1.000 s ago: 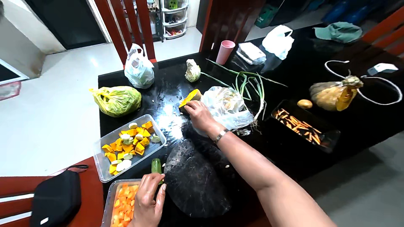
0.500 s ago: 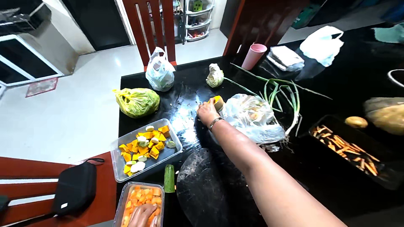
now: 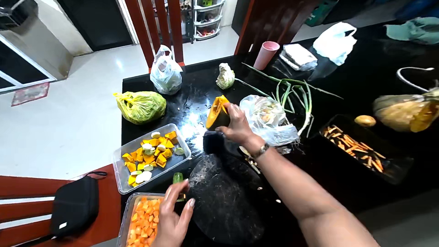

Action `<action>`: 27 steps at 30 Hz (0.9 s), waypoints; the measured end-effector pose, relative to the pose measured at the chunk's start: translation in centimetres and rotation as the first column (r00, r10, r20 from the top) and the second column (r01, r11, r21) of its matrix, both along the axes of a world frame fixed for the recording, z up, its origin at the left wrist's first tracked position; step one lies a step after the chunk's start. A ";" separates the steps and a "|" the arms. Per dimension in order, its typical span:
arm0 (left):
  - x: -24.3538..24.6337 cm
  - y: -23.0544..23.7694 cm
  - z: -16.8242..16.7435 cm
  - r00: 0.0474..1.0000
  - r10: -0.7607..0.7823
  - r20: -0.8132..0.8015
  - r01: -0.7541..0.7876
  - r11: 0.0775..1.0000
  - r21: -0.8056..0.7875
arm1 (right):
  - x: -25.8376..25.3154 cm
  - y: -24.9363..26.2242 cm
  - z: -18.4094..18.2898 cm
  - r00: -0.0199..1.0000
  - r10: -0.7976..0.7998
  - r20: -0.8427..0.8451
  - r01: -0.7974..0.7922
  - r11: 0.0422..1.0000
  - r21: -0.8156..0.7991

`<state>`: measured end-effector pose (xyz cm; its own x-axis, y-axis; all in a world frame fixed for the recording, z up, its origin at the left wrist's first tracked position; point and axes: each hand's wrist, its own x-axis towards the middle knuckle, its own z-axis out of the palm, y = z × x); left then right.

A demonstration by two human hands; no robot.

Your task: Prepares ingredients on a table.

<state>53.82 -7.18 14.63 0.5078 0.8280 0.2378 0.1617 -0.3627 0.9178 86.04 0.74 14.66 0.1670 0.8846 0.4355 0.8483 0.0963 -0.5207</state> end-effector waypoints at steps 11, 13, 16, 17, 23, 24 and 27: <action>8.9 -1.0 -1.5 0.971 0.179 0.158 -0.017 0.713 -0.701 | -12.5 -15.9 -5.0 0.956 0.080 -0.283 0.011 0.952 0.306; 8.7 -0.8 -2.5 0.995 0.074 0.064 -0.026 0.831 -0.555 | -10.6 -18.1 -4.9 0.959 0.129 -0.251 -0.075 0.973 0.217; 8.4 -0.1 -2.7 0.994 -0.023 -0.111 -0.018 0.936 -0.352 | -4.4 -21.1 -4.3 0.979 -0.053 -0.198 0.065 0.996 0.054; 8.2 0.0 -2.9 0.988 -0.020 -0.153 -0.029 0.949 -0.314 | -1.5 -22.0 -4.5 0.970 -0.205 -0.132 0.200 0.978 -0.054; 7.9 -0.9 -3.2 0.966 0.000 -0.258 -0.046 0.984 -0.175 | 7.2 -24.1 -7.8 0.897 -0.410 0.163 0.419 0.677 -0.605; 7.9 -1.1 -3.3 0.967 -0.007 -0.254 -0.036 0.986 -0.165 | 7.3 -24.0 -8.1 0.906 -0.396 0.149 0.404 0.707 -0.581; 7.8 -1.1 -3.6 0.973 -0.020 -0.230 -0.019 0.986 -0.167 | 6.6 -24.3 -8.4 0.940 -0.331 0.087 0.331 0.814 -0.476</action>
<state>61.65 -8.28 11.05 0.5329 0.8458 -0.0272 0.3758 -0.2077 0.9031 92.60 -23.60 6.30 0.4877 0.8726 -0.0259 0.7836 -0.4507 -0.4276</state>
